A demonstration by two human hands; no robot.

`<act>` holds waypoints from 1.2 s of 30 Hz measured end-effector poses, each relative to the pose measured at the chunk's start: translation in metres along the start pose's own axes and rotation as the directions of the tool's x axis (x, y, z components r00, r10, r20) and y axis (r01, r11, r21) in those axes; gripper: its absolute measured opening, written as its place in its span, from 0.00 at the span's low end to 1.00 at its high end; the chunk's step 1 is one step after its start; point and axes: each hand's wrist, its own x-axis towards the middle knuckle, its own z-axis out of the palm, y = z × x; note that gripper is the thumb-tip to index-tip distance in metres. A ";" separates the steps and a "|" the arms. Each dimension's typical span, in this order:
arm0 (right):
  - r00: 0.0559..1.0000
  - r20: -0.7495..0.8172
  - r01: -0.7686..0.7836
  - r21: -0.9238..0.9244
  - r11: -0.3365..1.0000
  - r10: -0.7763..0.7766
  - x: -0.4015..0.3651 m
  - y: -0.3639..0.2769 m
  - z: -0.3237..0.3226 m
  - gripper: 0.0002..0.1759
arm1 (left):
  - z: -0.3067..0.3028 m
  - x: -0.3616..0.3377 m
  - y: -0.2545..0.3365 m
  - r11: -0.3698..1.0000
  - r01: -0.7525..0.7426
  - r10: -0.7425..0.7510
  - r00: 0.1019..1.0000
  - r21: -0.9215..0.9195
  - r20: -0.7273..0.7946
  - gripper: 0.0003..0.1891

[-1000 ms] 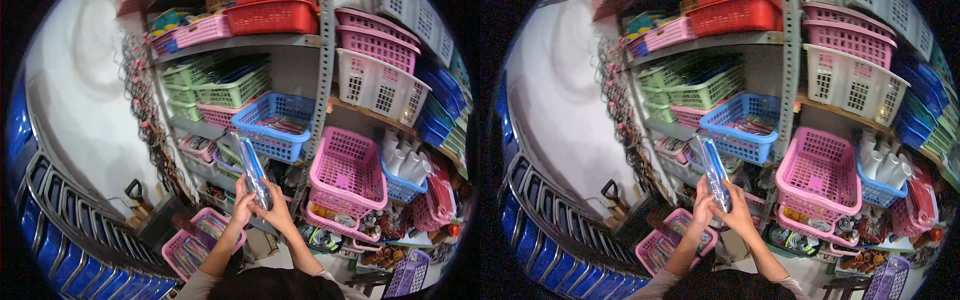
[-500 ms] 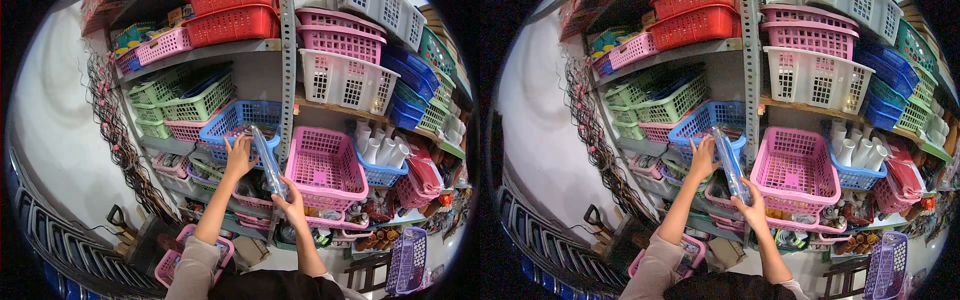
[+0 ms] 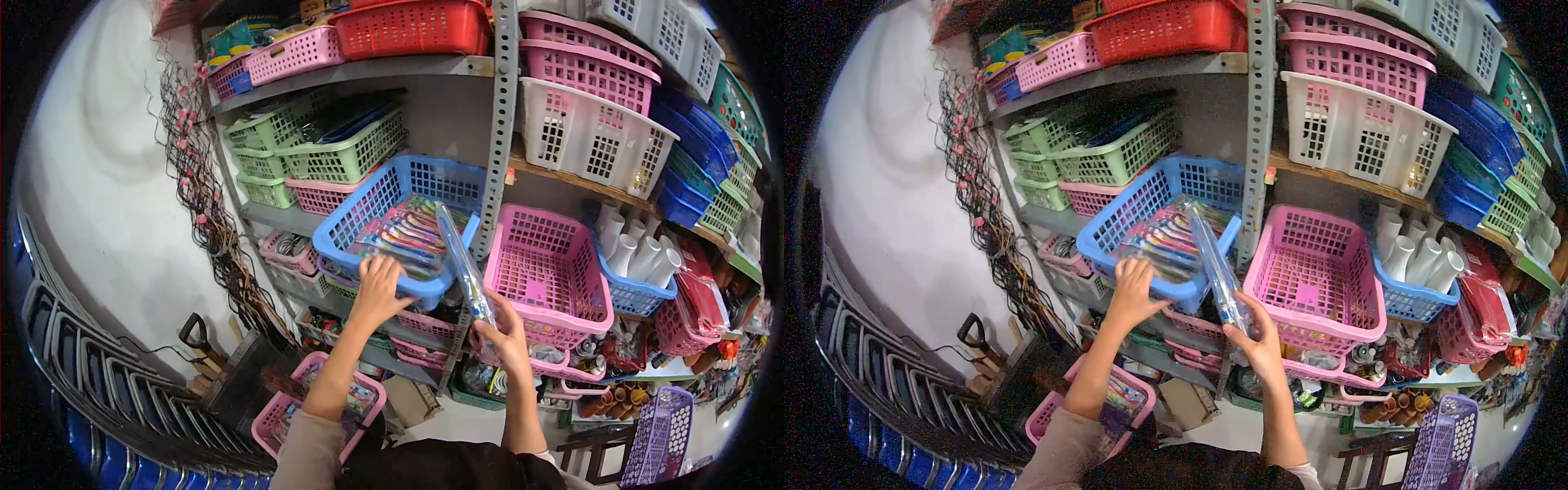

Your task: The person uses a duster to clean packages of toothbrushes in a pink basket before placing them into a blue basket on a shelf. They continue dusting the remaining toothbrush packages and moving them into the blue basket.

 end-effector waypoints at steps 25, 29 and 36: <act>0.836 0.502 0.502 -0.863 0.059 0.224 0.191 0.018 0.093 0.29 | -0.027 -0.105 -0.005 1.000 -0.013 0.014 0.998 0.014 -0.062 0.23; 0.807 0.479 0.504 -0.863 0.021 0.346 0.195 0.028 0.090 0.30 | -0.030 -0.102 -0.002 1.000 -0.009 0.009 0.998 0.004 -0.061 0.23; 0.693 0.714 0.713 -0.655 0.249 -0.106 0.102 -0.002 0.127 0.15 | -0.033 -0.095 -0.002 1.000 -0.006 0.007 0.999 0.011 -0.054 0.21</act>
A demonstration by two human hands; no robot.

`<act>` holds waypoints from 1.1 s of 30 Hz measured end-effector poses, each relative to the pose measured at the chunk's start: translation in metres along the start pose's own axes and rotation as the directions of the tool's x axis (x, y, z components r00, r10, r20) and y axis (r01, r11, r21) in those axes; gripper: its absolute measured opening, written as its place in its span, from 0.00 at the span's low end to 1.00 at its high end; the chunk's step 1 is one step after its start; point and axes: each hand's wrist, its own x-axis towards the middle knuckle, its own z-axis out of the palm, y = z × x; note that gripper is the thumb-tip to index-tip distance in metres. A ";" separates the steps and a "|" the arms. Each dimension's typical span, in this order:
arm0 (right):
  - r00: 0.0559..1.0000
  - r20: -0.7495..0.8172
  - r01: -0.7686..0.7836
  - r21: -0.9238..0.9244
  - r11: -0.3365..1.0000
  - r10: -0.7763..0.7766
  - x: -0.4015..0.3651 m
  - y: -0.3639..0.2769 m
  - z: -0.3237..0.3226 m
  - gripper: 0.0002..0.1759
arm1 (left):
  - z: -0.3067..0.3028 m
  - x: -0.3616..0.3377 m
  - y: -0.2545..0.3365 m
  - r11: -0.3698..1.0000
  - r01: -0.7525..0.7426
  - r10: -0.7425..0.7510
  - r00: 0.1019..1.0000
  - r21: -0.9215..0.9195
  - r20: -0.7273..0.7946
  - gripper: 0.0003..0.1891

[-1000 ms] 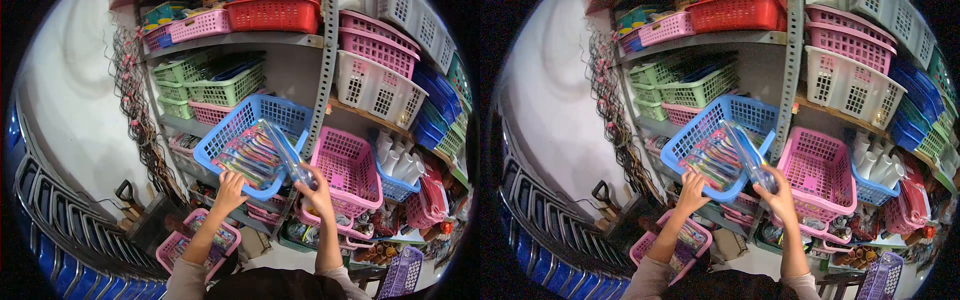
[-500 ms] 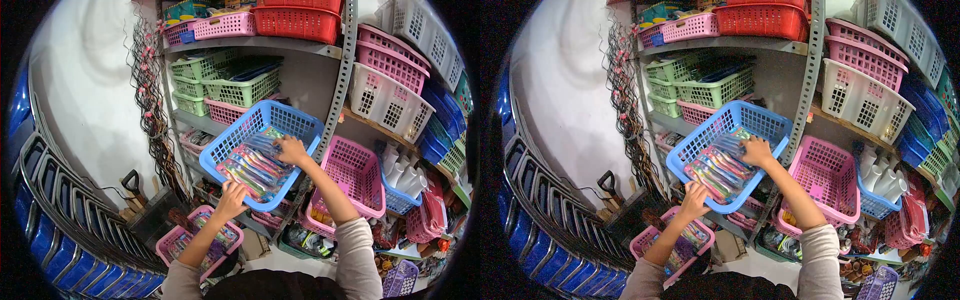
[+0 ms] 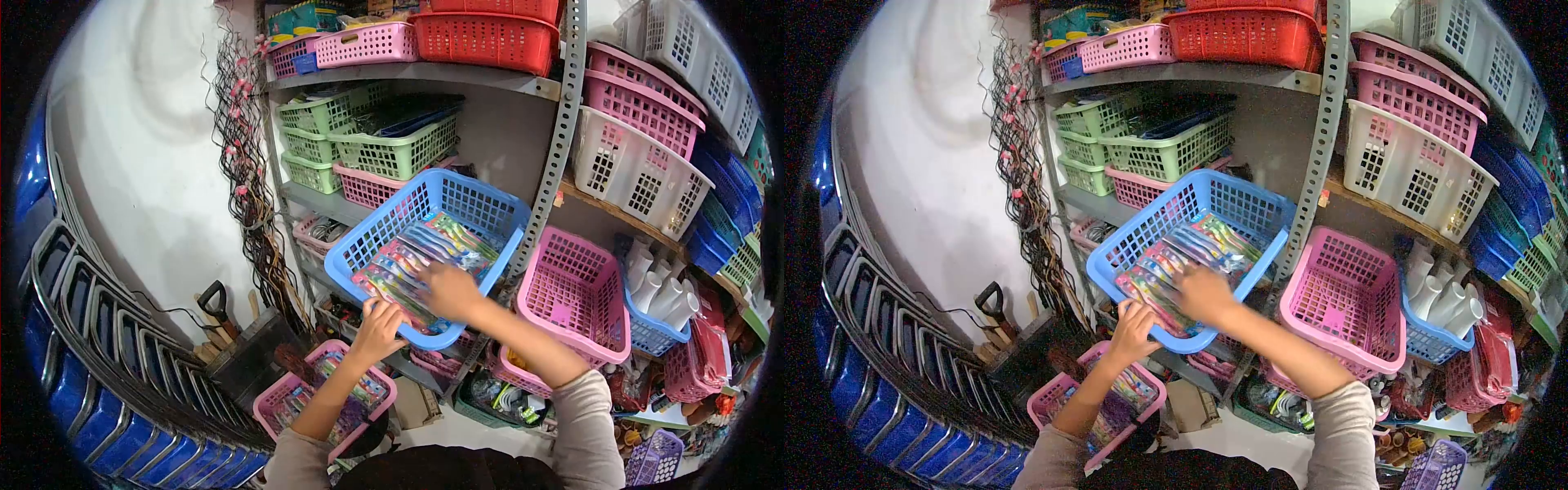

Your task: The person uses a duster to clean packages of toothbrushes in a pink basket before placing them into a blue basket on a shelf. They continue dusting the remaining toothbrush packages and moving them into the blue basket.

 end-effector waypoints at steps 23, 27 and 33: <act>0.978 -0.193 -0.115 -0.145 0.983 0.086 -0.014 0.096 -0.018 0.19 | 0.086 0.135 -0.070 0.999 -0.035 0.034 0.998 -0.018 -0.049 0.18; 0.964 -0.241 -0.157 -0.186 0.970 0.110 0.000 0.123 -0.012 0.21 | 0.100 0.161 -0.079 1.000 -0.010 0.010 1.000 -0.012 -0.010 0.16; 0.953 -0.250 -0.228 -0.214 0.950 0.173 0.006 0.144 -0.014 0.23 | 0.123 0.180 -0.080 0.999 -0.034 0.034 0.996 0.003 -0.084 0.15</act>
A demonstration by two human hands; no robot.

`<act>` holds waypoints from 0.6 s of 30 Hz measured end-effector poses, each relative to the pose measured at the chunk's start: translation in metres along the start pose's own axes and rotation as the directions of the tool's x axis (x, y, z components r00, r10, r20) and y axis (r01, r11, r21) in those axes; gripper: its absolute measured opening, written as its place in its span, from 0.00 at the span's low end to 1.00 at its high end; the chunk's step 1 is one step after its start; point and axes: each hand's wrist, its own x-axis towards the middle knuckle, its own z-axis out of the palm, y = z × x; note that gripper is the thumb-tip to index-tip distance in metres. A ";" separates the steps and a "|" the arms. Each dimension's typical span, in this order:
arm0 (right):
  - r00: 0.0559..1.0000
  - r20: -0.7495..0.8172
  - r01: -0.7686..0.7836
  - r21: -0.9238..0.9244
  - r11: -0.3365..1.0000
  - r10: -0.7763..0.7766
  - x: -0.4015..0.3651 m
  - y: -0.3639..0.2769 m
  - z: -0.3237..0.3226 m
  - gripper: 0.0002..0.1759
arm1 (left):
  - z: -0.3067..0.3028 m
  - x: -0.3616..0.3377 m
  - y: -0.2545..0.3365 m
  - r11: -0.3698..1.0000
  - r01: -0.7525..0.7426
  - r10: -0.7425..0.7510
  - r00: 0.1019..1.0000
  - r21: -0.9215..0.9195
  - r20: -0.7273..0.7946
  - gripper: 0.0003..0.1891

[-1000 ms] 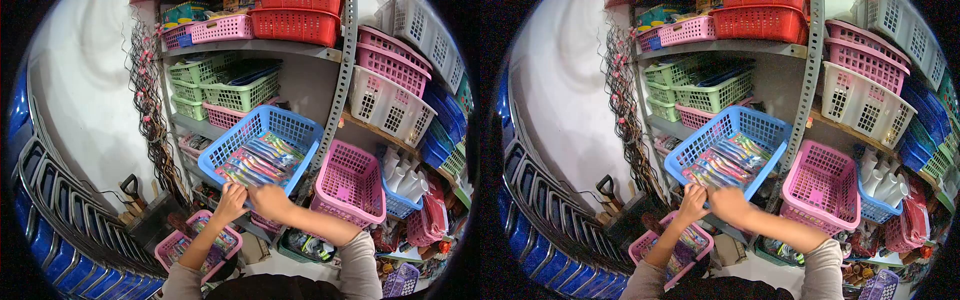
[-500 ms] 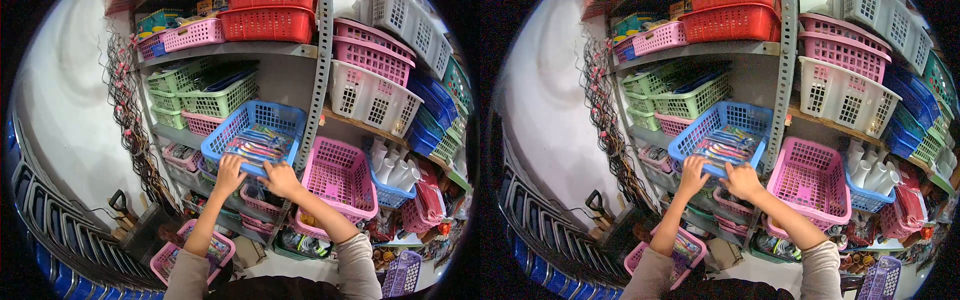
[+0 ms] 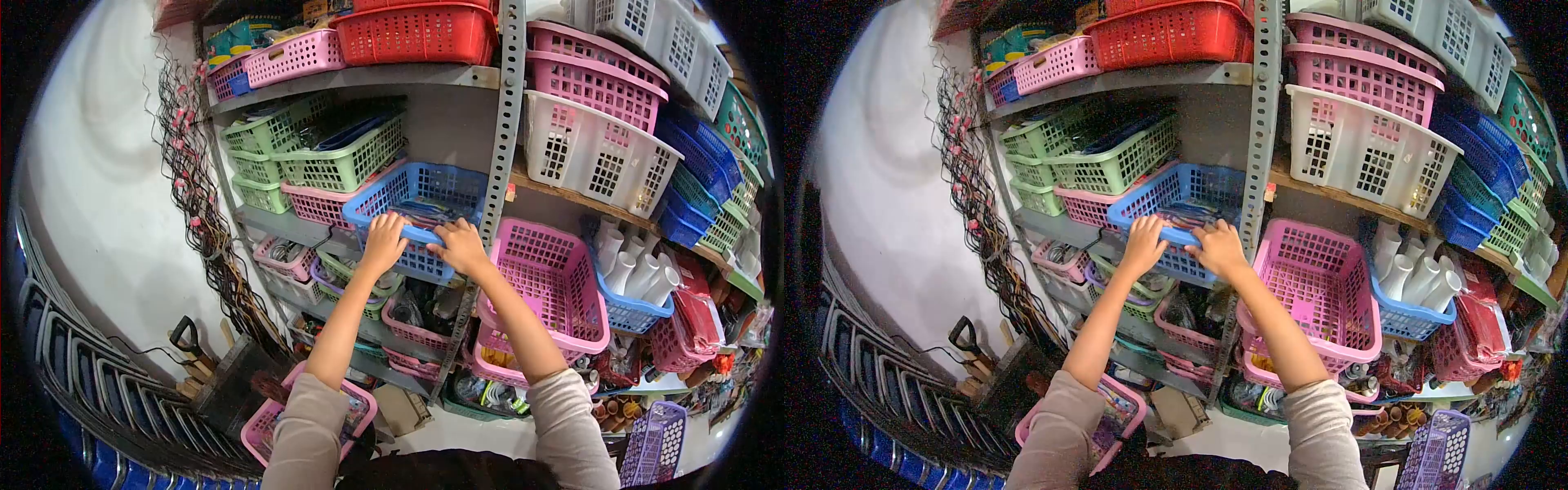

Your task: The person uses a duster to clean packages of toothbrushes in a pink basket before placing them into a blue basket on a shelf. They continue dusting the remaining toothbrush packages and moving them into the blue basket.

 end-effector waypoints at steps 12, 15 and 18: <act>0.938 -0.237 -0.295 -0.159 0.942 0.253 -0.035 -0.065 0.013 0.33 | -0.023 -0.059 0.058 0.967 0.252 -0.250 0.967 -0.029 0.040 0.29; 0.944 -0.233 -0.200 0.157 0.967 0.233 -0.069 -0.104 0.023 0.30 | -0.036 -0.114 0.084 0.924 0.361 -0.357 0.933 -0.126 0.055 0.28; 0.978 -0.168 -0.030 0.470 0.882 0.123 -0.113 -0.145 0.067 0.21 | -0.052 -0.183 0.104 0.853 0.494 -0.479 0.869 -0.169 0.124 0.27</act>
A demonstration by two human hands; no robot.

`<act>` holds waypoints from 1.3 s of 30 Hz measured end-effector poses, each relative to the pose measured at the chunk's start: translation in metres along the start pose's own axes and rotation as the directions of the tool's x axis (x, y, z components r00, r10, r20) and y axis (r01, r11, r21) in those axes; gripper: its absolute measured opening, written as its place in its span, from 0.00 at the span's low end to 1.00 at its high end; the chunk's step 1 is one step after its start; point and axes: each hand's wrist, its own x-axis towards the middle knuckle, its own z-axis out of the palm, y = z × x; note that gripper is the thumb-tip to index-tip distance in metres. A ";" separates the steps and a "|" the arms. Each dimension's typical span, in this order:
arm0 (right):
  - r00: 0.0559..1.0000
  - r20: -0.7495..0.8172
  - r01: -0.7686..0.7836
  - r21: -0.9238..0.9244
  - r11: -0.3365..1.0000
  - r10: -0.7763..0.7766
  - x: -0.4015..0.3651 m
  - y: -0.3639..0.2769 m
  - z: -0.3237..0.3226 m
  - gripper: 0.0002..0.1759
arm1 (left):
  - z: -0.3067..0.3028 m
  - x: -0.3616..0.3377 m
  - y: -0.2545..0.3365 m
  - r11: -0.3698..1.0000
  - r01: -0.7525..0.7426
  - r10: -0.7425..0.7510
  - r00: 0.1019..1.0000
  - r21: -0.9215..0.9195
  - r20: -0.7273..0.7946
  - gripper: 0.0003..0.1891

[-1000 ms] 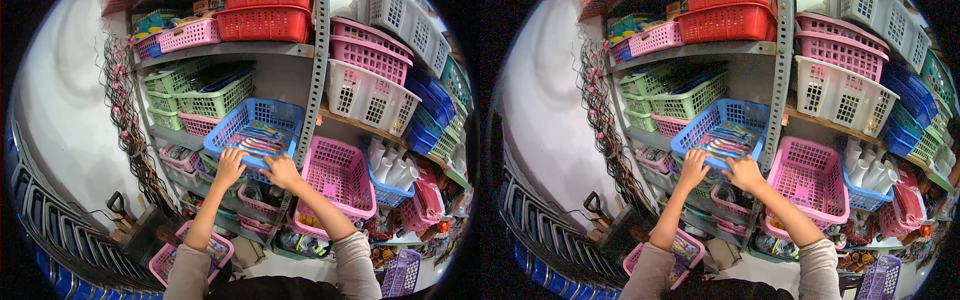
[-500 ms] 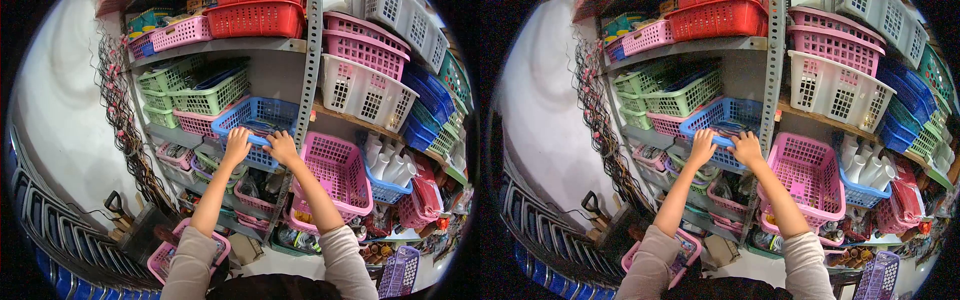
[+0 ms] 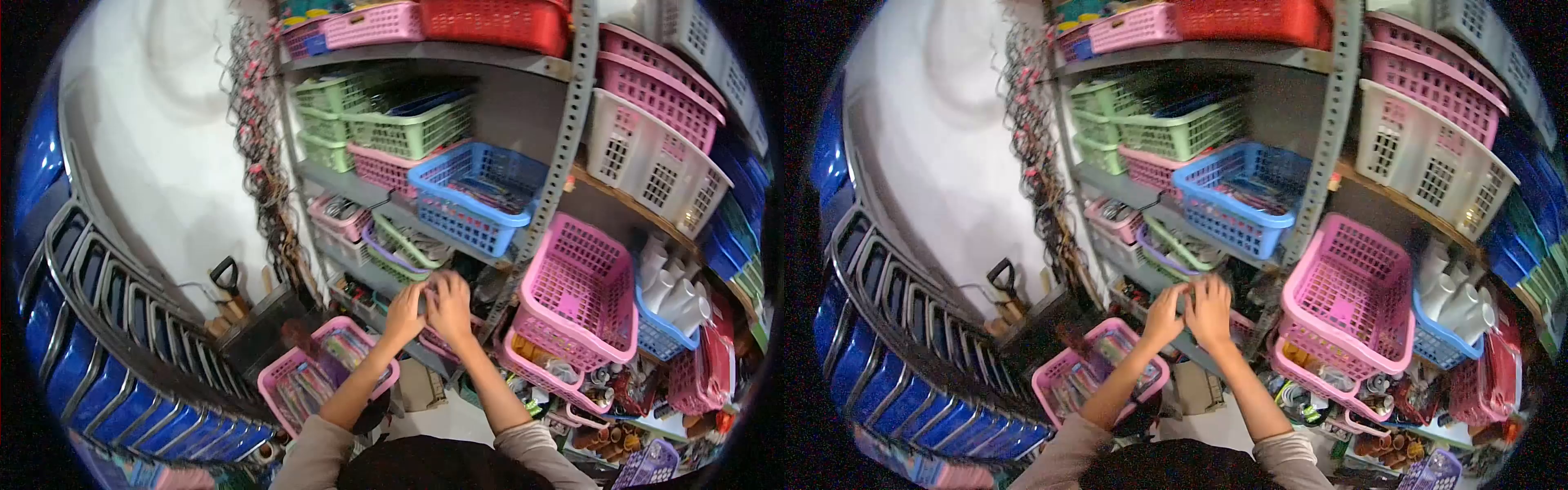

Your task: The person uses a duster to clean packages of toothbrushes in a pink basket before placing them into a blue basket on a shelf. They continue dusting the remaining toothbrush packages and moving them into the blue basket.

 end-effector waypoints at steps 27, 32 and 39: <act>0.697 0.711 -0.360 0.236 0.902 0.092 -0.264 -0.061 0.221 0.36 | -0.075 -0.371 -0.110 0.342 0.891 -0.804 0.441 0.297 -0.399 0.24; 0.689 0.719 -0.298 0.168 0.940 0.090 -0.262 -0.072 0.215 0.33 | -0.068 -0.405 -0.144 0.178 0.925 -0.887 0.299 0.336 -0.353 0.35; 0.594 0.794 -0.332 0.096 0.938 0.129 -0.254 -0.076 0.211 0.37 | -0.059 -0.400 -0.146 0.032 0.948 -0.938 0.138 0.318 -0.318 0.40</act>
